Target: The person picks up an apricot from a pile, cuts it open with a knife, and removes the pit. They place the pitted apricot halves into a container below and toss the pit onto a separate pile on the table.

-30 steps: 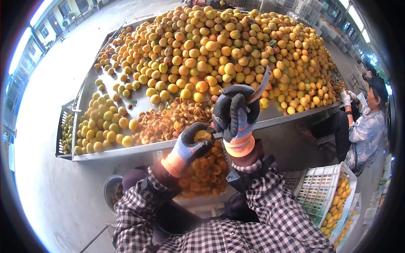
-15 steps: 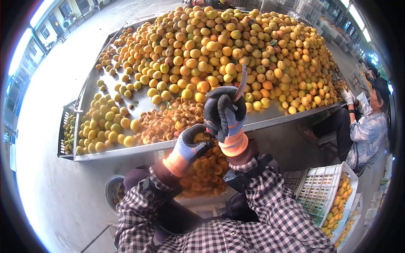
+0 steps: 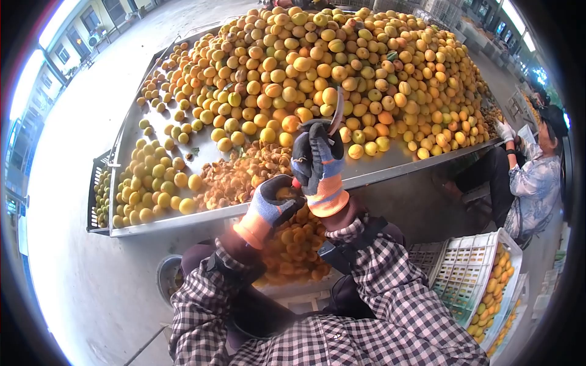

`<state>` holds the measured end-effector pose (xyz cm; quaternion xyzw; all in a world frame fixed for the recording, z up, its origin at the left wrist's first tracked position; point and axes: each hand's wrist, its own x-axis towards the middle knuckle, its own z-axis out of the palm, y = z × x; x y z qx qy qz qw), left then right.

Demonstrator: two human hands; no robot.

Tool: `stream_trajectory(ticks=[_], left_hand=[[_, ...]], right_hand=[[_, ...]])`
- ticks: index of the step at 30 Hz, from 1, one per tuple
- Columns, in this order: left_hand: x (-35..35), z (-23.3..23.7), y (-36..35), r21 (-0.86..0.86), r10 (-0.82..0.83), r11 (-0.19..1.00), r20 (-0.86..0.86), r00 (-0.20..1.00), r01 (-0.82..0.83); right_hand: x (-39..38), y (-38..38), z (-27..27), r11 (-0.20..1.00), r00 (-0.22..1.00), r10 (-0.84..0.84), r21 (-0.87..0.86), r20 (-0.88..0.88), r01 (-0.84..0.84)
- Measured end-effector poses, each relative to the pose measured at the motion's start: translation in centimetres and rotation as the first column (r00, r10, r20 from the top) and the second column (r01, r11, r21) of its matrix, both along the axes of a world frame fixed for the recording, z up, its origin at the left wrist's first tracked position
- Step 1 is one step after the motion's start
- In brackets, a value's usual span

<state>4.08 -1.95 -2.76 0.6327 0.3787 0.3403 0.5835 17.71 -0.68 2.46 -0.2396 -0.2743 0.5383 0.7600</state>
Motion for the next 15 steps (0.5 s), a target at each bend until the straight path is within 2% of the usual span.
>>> stream_trajectory(ticks=[1,3,5,7,8,10,13,15], left_hand=[[0.0,0.2,0.0,-0.040,-0.009,0.999,-0.006,1.000,0.009],[0.1,0.4,-0.1,-0.023,-0.008,1.000,0.009,1.000,0.008],[0.1,0.2,-0.1,-0.005,-0.005,1.000,0.025,1.000,0.005],[0.0,-0.1,0.2,0.101,-0.050,0.994,0.044,0.998,0.045],[-0.1,0.0,0.4,0.102,-0.048,0.994,0.043,0.998,0.044],[0.0,1.0,0.3,0.268,-0.031,0.961,-0.134,0.991,0.066],[0.3,1.1,-0.2,0.369,0.029,0.929,-0.179,0.983,0.040],[0.3,1.3,-0.4,0.372,0.041,0.927,-0.222,0.974,0.045]], right_hand=[[-0.1,0.0,0.0,1.000,0.999,-0.001,-0.004,0.049,0.001],[-0.1,-0.2,-0.1,1.000,0.999,0.018,-0.011,0.040,-0.017],[-0.1,-0.3,-0.2,0.994,0.996,0.080,-0.075,-0.043,-0.083],[-0.1,-0.3,-0.1,0.994,0.997,0.073,-0.078,-0.033,-0.076],[-0.1,-0.2,0.0,0.994,0.997,0.068,-0.088,-0.023,-0.070],[-0.1,-0.2,0.4,0.991,0.999,0.027,-0.132,-0.029,-0.031],[-0.1,0.0,0.1,0.984,1.000,0.011,-0.178,-0.026,-0.016],[-0.1,0.1,-0.6,0.981,1.000,-0.004,-0.195,-0.017,0.001]])
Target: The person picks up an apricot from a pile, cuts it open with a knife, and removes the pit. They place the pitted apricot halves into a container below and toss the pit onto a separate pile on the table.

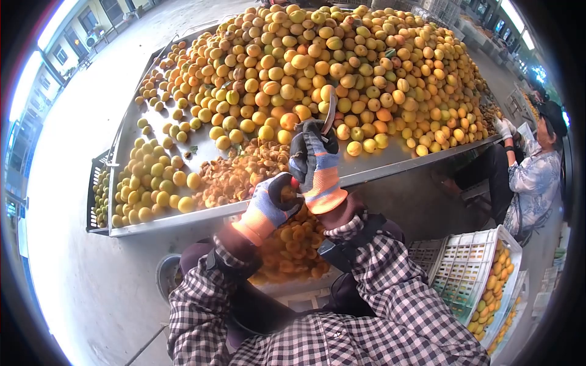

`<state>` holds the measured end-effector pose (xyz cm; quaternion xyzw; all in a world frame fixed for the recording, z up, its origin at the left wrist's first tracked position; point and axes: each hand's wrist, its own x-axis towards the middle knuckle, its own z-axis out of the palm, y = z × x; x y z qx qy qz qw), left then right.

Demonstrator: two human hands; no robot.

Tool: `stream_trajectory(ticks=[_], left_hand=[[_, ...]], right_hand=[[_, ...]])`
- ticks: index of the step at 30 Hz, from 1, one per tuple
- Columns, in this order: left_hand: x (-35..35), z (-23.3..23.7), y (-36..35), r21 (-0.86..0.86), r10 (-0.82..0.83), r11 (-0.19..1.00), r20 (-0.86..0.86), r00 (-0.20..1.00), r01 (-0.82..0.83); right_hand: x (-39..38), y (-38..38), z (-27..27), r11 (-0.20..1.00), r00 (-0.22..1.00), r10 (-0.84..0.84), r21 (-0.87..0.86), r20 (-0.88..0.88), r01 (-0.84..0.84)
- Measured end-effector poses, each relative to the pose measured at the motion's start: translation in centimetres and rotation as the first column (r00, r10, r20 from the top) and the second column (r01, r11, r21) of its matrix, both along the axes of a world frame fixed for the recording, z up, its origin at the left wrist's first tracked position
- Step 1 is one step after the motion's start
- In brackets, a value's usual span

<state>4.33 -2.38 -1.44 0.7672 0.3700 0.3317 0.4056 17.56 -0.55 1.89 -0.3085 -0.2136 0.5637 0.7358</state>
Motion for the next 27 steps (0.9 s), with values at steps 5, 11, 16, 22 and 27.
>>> stream_trajectory(ticks=[5,11,16,22,27], left_hand=[[0.3,-0.5,-0.2,0.096,0.037,0.995,-0.059,0.998,-0.031],[0.6,-0.6,-0.2,0.183,0.106,0.980,-0.174,0.979,-0.073],[0.7,-0.6,-0.1,0.198,0.101,0.978,-0.179,0.979,-0.065],[0.6,-0.4,0.4,0.224,0.090,0.974,-0.239,0.967,-0.036],[0.5,0.1,0.7,0.209,0.068,0.978,-0.275,0.959,-0.009]], right_hand=[[-0.2,0.6,-0.9,0.993,0.995,-0.095,-0.074,-0.009,0.094],[-0.2,0.9,-0.9,0.969,0.989,-0.148,-0.201,-0.021,0.141],[0.2,2.0,-2.0,0.944,0.974,-0.224,-0.255,-0.028,0.210],[0.9,2.3,-2.6,0.905,0.982,-0.183,-0.398,-0.049,0.149],[1.1,3.0,-3.3,0.857,0.973,-0.218,-0.492,-0.079,0.152]])
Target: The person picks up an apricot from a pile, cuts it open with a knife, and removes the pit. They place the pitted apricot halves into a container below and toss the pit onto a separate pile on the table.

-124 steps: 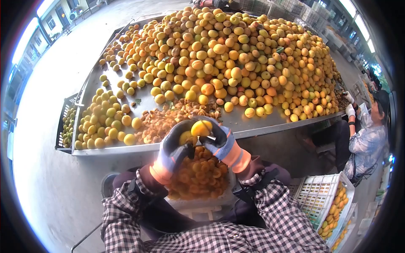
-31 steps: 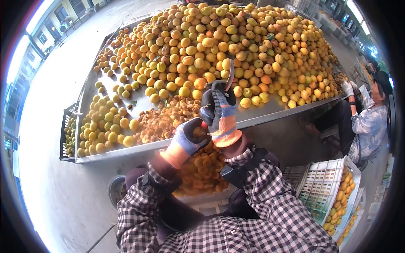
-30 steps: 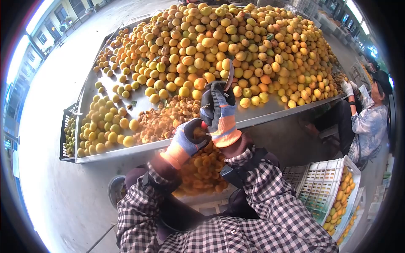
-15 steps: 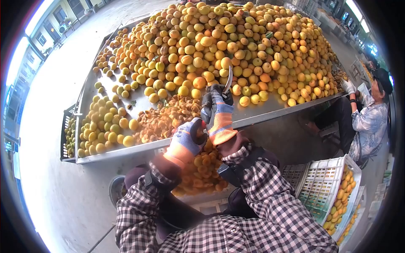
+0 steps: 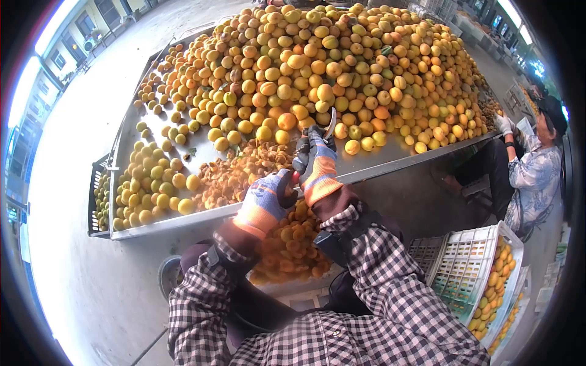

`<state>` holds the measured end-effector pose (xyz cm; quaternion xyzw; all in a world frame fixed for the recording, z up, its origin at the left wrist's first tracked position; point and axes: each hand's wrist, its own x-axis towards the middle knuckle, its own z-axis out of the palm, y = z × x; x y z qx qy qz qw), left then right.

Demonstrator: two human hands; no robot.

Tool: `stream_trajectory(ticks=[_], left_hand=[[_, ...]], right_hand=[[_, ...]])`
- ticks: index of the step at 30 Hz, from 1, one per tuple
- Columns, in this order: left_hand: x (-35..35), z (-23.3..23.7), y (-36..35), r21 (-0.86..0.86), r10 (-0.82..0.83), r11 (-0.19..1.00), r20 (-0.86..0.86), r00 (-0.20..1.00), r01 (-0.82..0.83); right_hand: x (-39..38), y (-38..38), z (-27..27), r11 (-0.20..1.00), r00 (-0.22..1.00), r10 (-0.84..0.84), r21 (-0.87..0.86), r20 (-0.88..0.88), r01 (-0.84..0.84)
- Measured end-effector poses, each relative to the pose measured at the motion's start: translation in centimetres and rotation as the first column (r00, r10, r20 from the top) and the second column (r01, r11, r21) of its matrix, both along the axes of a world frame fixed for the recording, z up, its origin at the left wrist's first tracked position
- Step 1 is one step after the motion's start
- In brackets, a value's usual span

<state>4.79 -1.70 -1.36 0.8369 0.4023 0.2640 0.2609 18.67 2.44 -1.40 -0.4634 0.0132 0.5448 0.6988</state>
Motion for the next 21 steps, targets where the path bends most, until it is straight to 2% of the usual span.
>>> stream_trajectory(ticks=[5,7,8,9,10,11,12,13,15,17,19,21], left_hand=[[-0.1,-0.4,0.6,-0.015,-0.019,1.000,0.005,1.000,0.019],[-0.2,-0.8,0.9,-0.109,-0.014,0.993,0.293,0.956,0.048],[0.0,-1.1,1.0,-0.093,-0.034,0.993,0.393,0.919,0.077],[-0.2,-1.5,1.3,-0.089,-0.035,0.993,0.393,0.919,0.076],[-0.6,-1.8,1.5,-0.375,0.044,0.908,0.530,0.847,0.187],[-1.1,-2.2,1.7,-0.599,0.168,0.731,0.622,0.765,0.327],[-1.7,-0.1,1.2,-0.726,0.216,0.607,0.543,0.811,0.324],[-1.7,0.1,1.0,-0.725,0.216,0.608,0.544,0.811,0.324],[-1.6,0.2,0.7,-0.681,0.236,0.592,0.658,0.715,0.431],[-1.5,0.2,0.6,-0.664,0.216,0.622,0.655,0.724,0.415],[-1.4,-0.6,0.7,-0.724,0.379,0.527,0.669,0.639,0.446],[-1.2,-1.0,0.7,-0.705,0.385,0.540,0.693,0.610,0.460]], right_hand=[[0.1,0.0,0.3,0.998,0.997,-0.018,-0.061,-0.075,0.014],[0.1,-0.6,1.2,0.963,1.000,0.011,0.269,0.018,-0.015],[0.3,-0.8,1.7,0.950,0.998,0.000,0.311,0.055,-0.018],[0.3,-1.2,3.0,0.913,0.988,-0.041,0.407,0.147,-0.023],[0.7,-1.4,4.0,0.876,0.983,-0.090,0.483,0.159,0.002],[1.1,-1.5,4.5,0.832,0.976,-0.138,0.555,0.168,0.023],[1.5,-1.6,4.7,0.782,0.979,-0.139,0.623,0.151,0.015],[2.0,-1.6,4.9,0.755,0.969,-0.146,0.655,0.198,-0.020],[2.1,-1.8,5.0,0.740,0.968,-0.124,0.671,0.217,-0.056],[1.4,-2.2,5.1,0.758,0.961,-0.121,0.649,0.248,-0.072],[0.7,-2.5,5.1,0.773,0.954,-0.113,0.628,0.278,-0.091],[0.4,-2.7,5.0,0.773,0.941,-0.079,0.616,0.330,-0.151]])
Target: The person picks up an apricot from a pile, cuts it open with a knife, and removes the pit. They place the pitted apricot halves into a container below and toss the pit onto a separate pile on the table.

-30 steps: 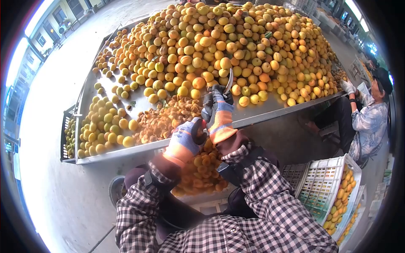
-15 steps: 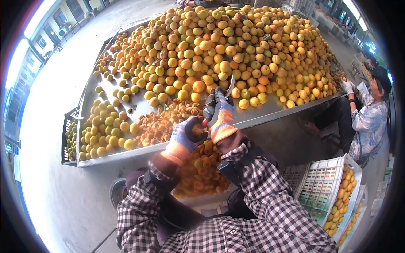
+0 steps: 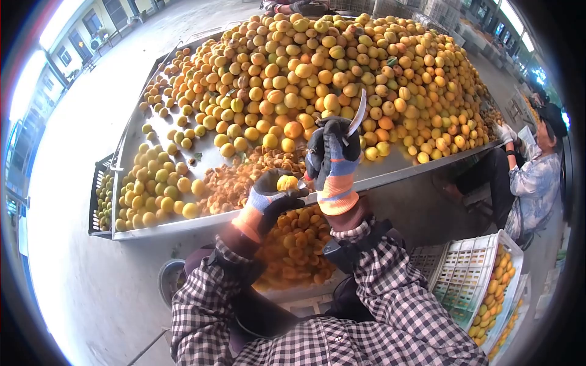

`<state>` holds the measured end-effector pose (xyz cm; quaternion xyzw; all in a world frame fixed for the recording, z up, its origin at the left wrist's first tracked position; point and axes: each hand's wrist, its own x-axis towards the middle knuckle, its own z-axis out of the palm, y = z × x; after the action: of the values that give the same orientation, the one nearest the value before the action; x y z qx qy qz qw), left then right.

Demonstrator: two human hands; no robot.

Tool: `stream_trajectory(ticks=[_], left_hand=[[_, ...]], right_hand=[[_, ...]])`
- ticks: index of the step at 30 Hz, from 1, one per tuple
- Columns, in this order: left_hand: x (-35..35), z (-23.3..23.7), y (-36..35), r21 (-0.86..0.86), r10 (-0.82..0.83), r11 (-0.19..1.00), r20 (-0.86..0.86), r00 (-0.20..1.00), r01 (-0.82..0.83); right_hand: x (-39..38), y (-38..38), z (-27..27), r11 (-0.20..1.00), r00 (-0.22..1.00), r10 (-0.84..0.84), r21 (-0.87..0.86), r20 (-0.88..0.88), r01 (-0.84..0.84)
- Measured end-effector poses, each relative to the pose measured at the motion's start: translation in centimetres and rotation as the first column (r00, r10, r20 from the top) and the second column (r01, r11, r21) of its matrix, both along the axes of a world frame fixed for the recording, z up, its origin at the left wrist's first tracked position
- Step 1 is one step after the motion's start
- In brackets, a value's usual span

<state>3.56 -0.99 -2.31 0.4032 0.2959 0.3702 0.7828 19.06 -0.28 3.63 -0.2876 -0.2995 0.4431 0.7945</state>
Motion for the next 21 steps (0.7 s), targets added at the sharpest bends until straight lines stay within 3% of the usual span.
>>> stream_trajectory(ticks=[2,4,8,10,11,16,19,21], left_hand=[[0.3,0.0,-0.1,0.004,0.016,1.000,0.034,0.999,-0.016],[0.4,1.0,-0.4,0.111,-0.038,0.993,-0.011,0.999,0.039],[0.4,0.7,-0.5,0.115,-0.051,0.992,-0.082,0.995,0.060],[0.4,1.2,-0.9,-0.044,-0.039,0.998,-0.065,0.997,0.036],[0.5,1.1,-1.0,-0.045,-0.036,0.998,-0.064,0.997,0.033],[1.3,-1.0,-0.8,0.281,0.093,0.959,-0.164,0.982,-0.044],[1.9,-3.2,-0.6,0.378,0.214,0.914,-0.138,0.967,-0.148],[2.2,-3.0,-0.9,0.424,0.280,0.881,-0.110,0.954,-0.210]], right_hand=[[-0.2,-0.1,0.0,1.000,1.000,0.008,0.025,0.015,-0.009],[-0.4,-0.1,-0.2,0.997,0.995,-0.043,0.068,0.092,0.037],[-0.8,-0.6,-0.4,0.998,0.995,0.002,0.062,0.098,-0.008],[-1.3,-0.5,-0.8,0.995,0.991,-0.051,0.089,0.123,0.041],[-1.3,-0.5,-1.0,0.993,0.984,-0.064,0.108,0.168,0.047],[-2.2,-0.9,-1.9,0.986,0.960,-0.110,0.150,0.257,0.073],[-2.4,-0.6,-3.1,0.978,0.896,-0.168,0.185,0.412,0.098],[-2.4,-0.5,-3.2,0.986,0.930,-0.126,0.149,0.347,0.078]])
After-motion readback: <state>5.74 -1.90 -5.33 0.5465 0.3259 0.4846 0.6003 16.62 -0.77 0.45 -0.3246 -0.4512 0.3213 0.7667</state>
